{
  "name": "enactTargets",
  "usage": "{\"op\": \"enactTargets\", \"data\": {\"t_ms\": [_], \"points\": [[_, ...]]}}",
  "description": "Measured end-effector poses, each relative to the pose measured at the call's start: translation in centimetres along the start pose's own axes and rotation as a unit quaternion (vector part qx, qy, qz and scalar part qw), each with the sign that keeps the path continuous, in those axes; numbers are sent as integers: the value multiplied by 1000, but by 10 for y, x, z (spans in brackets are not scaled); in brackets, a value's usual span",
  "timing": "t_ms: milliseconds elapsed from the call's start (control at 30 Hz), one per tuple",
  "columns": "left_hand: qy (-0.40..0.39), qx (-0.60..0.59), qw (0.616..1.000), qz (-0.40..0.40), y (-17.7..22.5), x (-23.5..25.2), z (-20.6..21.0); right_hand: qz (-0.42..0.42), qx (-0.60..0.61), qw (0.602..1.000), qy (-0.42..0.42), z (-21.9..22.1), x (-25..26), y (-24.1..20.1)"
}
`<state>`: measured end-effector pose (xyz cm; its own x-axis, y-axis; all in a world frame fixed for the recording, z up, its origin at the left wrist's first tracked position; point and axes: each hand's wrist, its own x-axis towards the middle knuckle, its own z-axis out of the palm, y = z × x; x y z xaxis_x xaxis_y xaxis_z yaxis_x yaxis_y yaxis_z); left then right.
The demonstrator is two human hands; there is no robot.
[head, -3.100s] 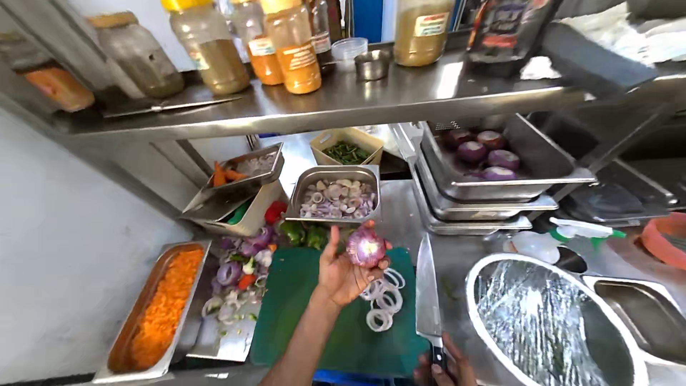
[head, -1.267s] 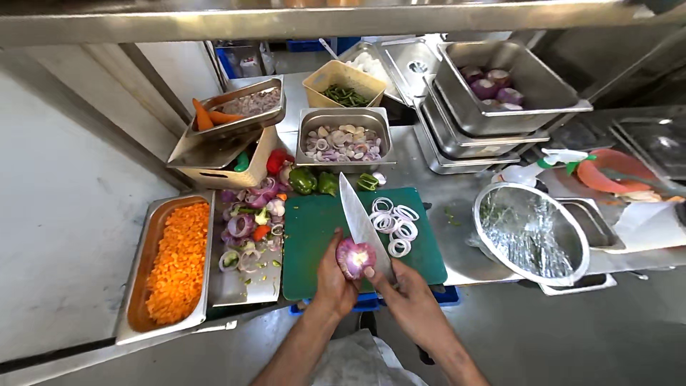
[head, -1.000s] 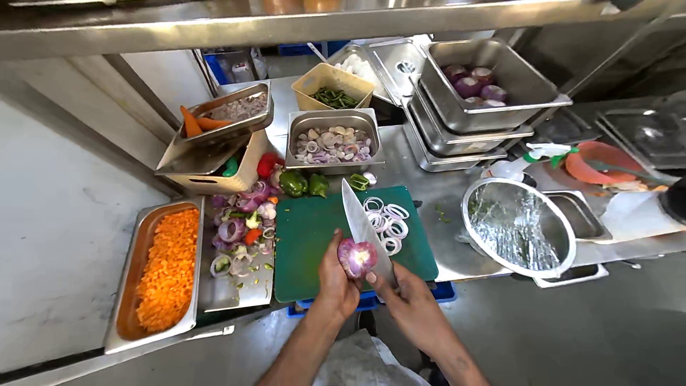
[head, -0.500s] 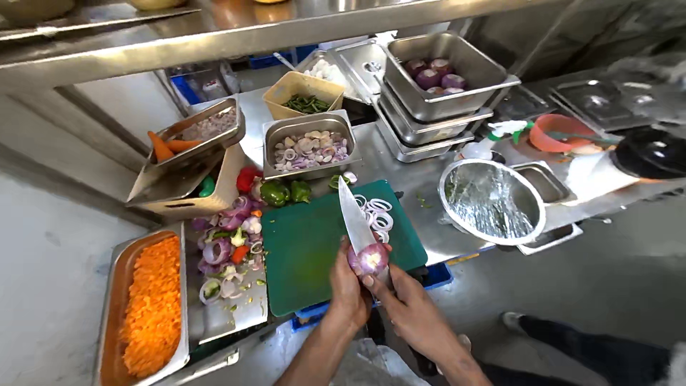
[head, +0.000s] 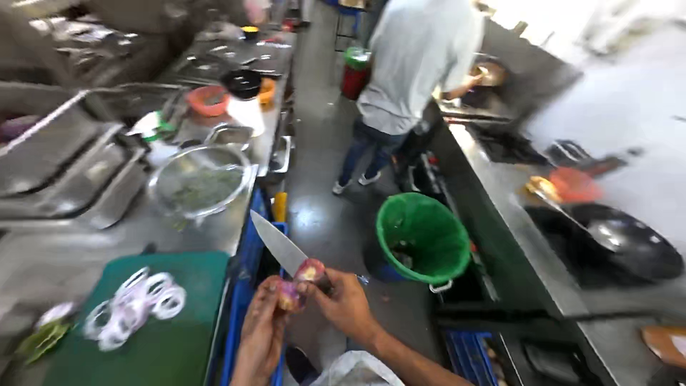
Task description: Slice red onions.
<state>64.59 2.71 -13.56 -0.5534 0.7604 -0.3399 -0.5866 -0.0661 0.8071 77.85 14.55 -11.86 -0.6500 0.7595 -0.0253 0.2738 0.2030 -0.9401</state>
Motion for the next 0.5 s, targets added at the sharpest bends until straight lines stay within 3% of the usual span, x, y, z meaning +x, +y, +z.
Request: {"op": "enactTargets", "data": {"t_ms": [133, 267, 400, 500], "points": [[-33, 22, 995, -91, -43, 16, 86, -94, -7, 988, 120, -71, -32, 27], [-56, -58, 983, -164, -85, 47, 166, -132, -2, 973, 189, -152, -46, 38], [-112, -71, 973, -189, -112, 74, 251, 67, -181, 948, 252, -280, -33, 90], [-162, -79, 964, -194, -132, 82, 311, 127, -274, 901, 310, -354, -14, 154]]}}
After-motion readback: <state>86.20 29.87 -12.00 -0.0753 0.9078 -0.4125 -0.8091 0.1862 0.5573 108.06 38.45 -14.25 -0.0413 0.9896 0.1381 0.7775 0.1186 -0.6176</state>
